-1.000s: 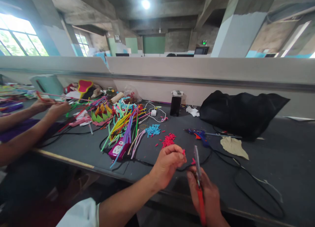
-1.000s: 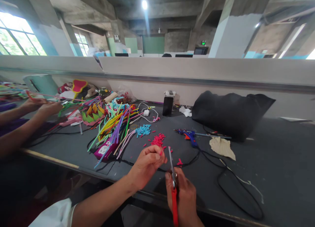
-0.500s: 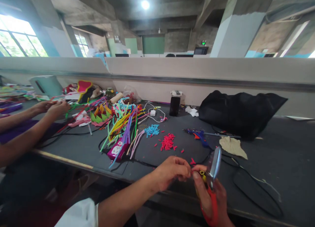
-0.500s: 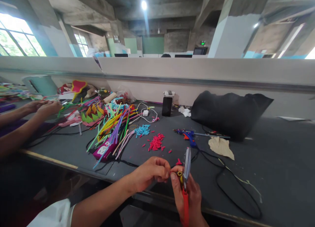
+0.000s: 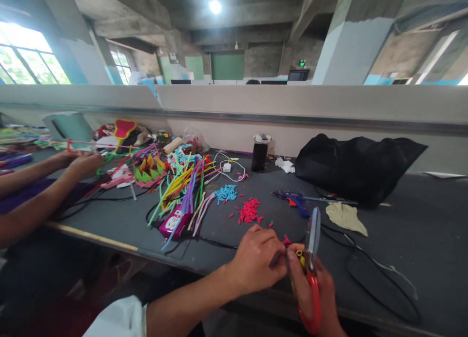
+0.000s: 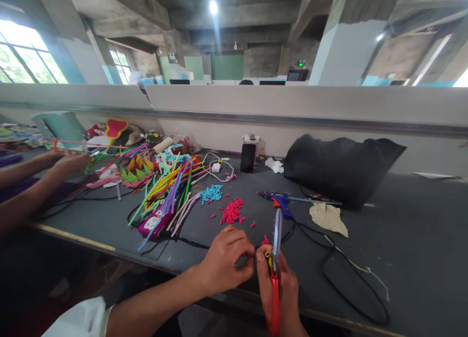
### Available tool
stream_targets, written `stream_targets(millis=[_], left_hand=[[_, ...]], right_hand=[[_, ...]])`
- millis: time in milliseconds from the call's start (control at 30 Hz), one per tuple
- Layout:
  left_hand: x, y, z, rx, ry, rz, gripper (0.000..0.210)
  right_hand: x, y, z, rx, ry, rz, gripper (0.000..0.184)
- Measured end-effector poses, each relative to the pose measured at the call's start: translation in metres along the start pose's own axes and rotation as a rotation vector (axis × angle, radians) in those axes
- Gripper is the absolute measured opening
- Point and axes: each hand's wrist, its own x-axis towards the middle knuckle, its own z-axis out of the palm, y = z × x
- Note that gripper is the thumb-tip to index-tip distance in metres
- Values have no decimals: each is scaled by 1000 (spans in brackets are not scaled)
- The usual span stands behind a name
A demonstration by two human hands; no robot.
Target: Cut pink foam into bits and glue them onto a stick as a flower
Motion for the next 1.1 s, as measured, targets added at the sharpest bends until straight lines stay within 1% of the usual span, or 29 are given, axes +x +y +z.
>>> stream_targets(millis=[67,133,200,233,300,400,500,700,867,1100], left_hand=[[3,3,-3,-165,-3,-147,8],[8,6,-9,-452,47,-372,8],[13,6,-14,-784,157,-580,5],[15,6,-16,-938,215,-654,5],[18,4,-19,-1177,313,-733,7],[20,2,-21,-1360,376,-727,9],[18,3,-22,-1419,377,-691,9],[16,7,-22,-1472,388,-716,12],[16,8,-21,-1479,388,-705,14],[16,8,-18,-1462,410,-707,13]], right_hand=[[1,-2,0,23,-35,48,36],[1,-5,-1,37,-68,101,38],[2,-8,-1,24,-107,134,41],[2,-8,-1,12,-127,140,42],[0,-8,2,-15,-175,142,41],[-4,-5,9,-41,-245,104,35],[-9,-4,14,-87,-270,73,32],[-14,-7,20,-202,-256,-15,31],[-13,-9,20,-234,-220,-36,32],[-12,-9,20,-303,-156,-88,38]])
